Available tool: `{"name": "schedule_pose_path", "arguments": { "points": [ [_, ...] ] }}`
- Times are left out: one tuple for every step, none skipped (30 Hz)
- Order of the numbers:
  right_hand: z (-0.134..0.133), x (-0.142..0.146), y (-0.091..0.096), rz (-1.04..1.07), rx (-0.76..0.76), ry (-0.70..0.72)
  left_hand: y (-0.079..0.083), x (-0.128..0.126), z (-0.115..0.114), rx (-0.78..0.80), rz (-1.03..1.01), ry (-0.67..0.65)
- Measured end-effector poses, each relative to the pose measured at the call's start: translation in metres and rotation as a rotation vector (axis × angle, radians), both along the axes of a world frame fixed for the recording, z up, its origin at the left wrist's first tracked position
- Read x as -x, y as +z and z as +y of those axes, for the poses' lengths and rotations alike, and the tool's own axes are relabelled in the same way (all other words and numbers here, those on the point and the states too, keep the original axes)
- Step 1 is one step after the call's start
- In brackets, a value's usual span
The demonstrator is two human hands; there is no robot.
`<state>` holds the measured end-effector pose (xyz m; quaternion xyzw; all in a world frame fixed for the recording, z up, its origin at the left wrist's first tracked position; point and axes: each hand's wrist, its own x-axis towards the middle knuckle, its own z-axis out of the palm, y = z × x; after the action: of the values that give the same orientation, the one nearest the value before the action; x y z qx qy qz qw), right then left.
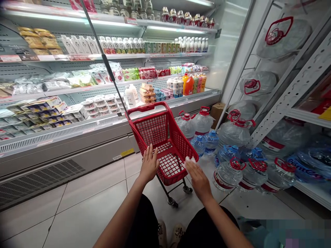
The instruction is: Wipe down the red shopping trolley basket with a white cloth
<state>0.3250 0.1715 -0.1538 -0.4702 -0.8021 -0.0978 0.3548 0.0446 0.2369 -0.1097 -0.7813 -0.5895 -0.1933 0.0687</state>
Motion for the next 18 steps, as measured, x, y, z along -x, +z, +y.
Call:
{"name": "schedule_pose_path", "arguments": {
  "points": [
    [-0.010,0.018,-0.001,-0.012,0.000,0.032,0.000,0.000,0.000,0.002,0.002,0.004],
    [-0.019,0.036,-0.002,-0.026,-0.001,0.063,0.000,0.000,0.000,0.002,0.002,0.011],
    [-0.027,0.050,-0.003,-0.042,0.001,0.092,0.000,0.001,0.000,-0.001,-0.003,0.019],
    [-0.032,0.060,-0.003,-0.059,-0.002,0.118,0.000,0.001,-0.001,-0.007,-0.009,0.028],
    [-0.035,0.065,-0.003,-0.082,-0.006,0.145,-0.001,0.002,-0.002,-0.016,-0.016,0.037],
    [-0.035,0.065,-0.003,-0.110,-0.008,0.176,-0.001,0.003,-0.003,-0.024,-0.020,0.041],
    [-0.033,0.058,-0.002,-0.142,-0.008,0.206,-0.001,0.004,-0.005,-0.028,-0.020,0.040],
    [-0.028,0.047,-0.001,-0.173,-0.003,0.229,-0.001,0.005,-0.005,-0.027,-0.016,0.033],
    [-0.022,0.032,0.000,-0.192,0.004,0.237,-0.001,0.006,-0.006,-0.021,-0.009,0.022],
    [-0.015,0.014,0.002,-0.199,0.012,0.228,-0.001,0.007,-0.006,-0.013,-0.001,0.008],
    [-0.008,-0.003,0.003,-0.185,0.016,0.191,-0.001,0.008,-0.005,-0.005,0.006,-0.004],
    [0.000,-0.020,0.003,-0.158,0.013,0.142,-0.001,0.009,-0.004,0.002,0.010,-0.015],
    [0.006,-0.034,0.004,-0.133,0.014,0.102,-0.002,0.009,-0.002,0.006,0.013,-0.023],
    [0.011,-0.043,0.004,-0.106,0.014,0.066,-0.002,0.010,0.001,0.008,0.014,-0.029],
    [0.014,-0.048,0.003,-0.079,0.016,0.042,-0.002,0.011,0.004,0.010,0.013,-0.032],
    [0.016,-0.047,0.002,-0.054,0.017,0.027,-0.001,0.011,0.008,0.011,0.010,-0.034],
    [0.016,-0.042,0.001,-0.028,0.015,0.017,0.000,0.012,0.011,0.013,0.006,-0.034],
    [0.014,-0.033,0.000,-0.004,0.011,0.012,0.001,0.013,0.015,0.015,0.003,-0.032]
  ]
}}
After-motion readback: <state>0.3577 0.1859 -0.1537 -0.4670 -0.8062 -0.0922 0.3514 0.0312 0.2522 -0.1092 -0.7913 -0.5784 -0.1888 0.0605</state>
